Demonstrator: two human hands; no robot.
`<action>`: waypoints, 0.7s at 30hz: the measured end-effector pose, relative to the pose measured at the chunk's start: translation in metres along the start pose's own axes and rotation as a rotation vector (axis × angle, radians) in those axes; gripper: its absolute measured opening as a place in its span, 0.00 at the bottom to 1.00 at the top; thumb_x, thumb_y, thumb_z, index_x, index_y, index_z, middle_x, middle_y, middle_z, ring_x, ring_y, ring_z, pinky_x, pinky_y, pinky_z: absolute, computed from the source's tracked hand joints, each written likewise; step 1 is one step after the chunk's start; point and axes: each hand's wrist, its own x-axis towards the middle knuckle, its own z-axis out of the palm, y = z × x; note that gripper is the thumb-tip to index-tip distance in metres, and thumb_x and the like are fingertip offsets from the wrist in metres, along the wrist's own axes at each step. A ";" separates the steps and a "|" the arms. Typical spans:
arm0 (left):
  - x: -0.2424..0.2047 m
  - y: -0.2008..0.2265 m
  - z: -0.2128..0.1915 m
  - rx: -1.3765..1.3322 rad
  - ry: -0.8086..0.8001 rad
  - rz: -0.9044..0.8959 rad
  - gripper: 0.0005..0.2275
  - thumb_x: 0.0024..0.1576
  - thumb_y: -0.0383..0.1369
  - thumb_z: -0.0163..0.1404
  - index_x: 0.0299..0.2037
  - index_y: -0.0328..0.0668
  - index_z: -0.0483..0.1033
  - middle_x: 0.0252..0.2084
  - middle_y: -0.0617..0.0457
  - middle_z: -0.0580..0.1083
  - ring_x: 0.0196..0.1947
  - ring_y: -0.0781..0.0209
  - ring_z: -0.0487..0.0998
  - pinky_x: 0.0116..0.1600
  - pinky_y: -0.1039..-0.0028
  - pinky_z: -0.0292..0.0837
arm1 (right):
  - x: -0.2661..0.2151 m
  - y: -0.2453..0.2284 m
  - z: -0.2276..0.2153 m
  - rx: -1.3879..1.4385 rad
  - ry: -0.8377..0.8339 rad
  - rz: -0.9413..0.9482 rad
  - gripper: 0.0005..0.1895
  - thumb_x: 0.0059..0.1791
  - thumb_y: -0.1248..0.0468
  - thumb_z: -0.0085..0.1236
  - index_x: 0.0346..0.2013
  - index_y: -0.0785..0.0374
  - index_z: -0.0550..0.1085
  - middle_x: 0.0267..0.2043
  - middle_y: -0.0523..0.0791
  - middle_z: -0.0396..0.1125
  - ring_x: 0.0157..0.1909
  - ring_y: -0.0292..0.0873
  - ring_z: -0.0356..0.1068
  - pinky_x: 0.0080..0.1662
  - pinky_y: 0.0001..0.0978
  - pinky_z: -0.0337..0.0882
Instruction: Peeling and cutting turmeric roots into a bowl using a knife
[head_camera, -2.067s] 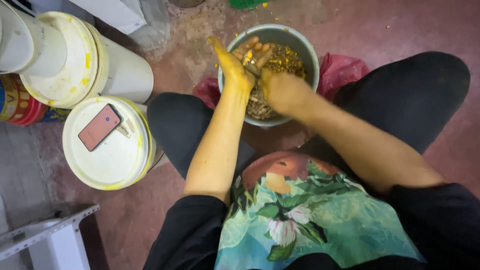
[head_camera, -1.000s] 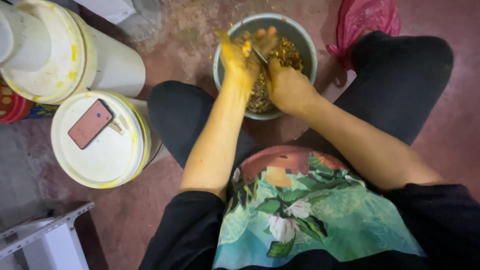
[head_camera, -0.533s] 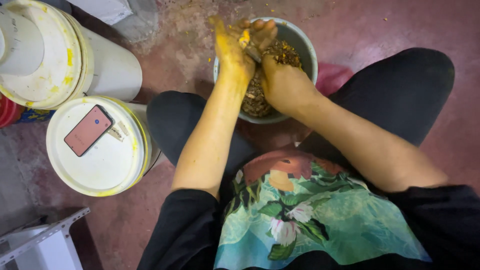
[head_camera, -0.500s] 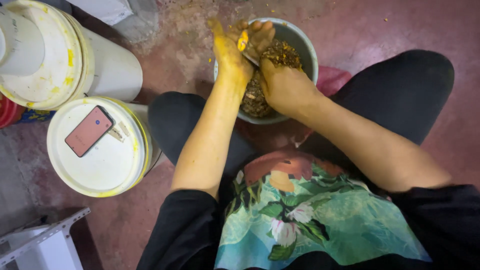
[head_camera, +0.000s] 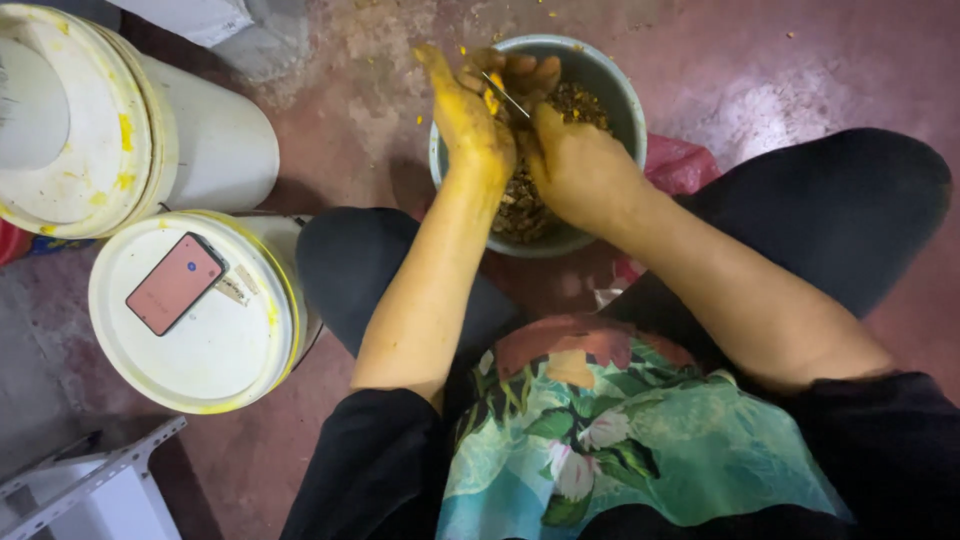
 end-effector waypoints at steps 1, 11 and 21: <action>-0.001 -0.002 0.004 -0.010 0.039 -0.015 0.36 0.55 0.67 0.37 0.22 0.34 0.68 0.20 0.32 0.73 0.25 0.30 0.80 0.41 0.43 0.81 | 0.003 0.004 0.006 0.004 0.048 -0.029 0.15 0.58 0.56 0.39 0.49 0.66 0.62 0.34 0.68 0.70 0.34 0.81 0.68 0.36 0.75 0.63; 0.016 -0.004 -0.010 0.092 0.002 -0.091 0.36 0.56 0.67 0.34 0.24 0.37 0.73 0.24 0.30 0.78 0.30 0.29 0.83 0.39 0.46 0.81 | 0.021 0.014 0.003 0.000 0.001 0.033 0.14 0.59 0.54 0.43 0.44 0.62 0.65 0.31 0.65 0.71 0.32 0.77 0.70 0.34 0.72 0.66; 0.018 -0.008 -0.007 0.123 -0.092 -0.042 0.37 0.59 0.63 0.36 0.29 0.28 0.81 0.30 0.38 0.79 0.36 0.43 0.79 0.47 0.65 0.72 | 0.034 0.023 -0.022 0.716 0.019 0.043 0.16 0.57 0.57 0.48 0.55 0.62 0.71 0.39 0.43 0.71 0.31 0.36 0.64 0.32 0.32 0.66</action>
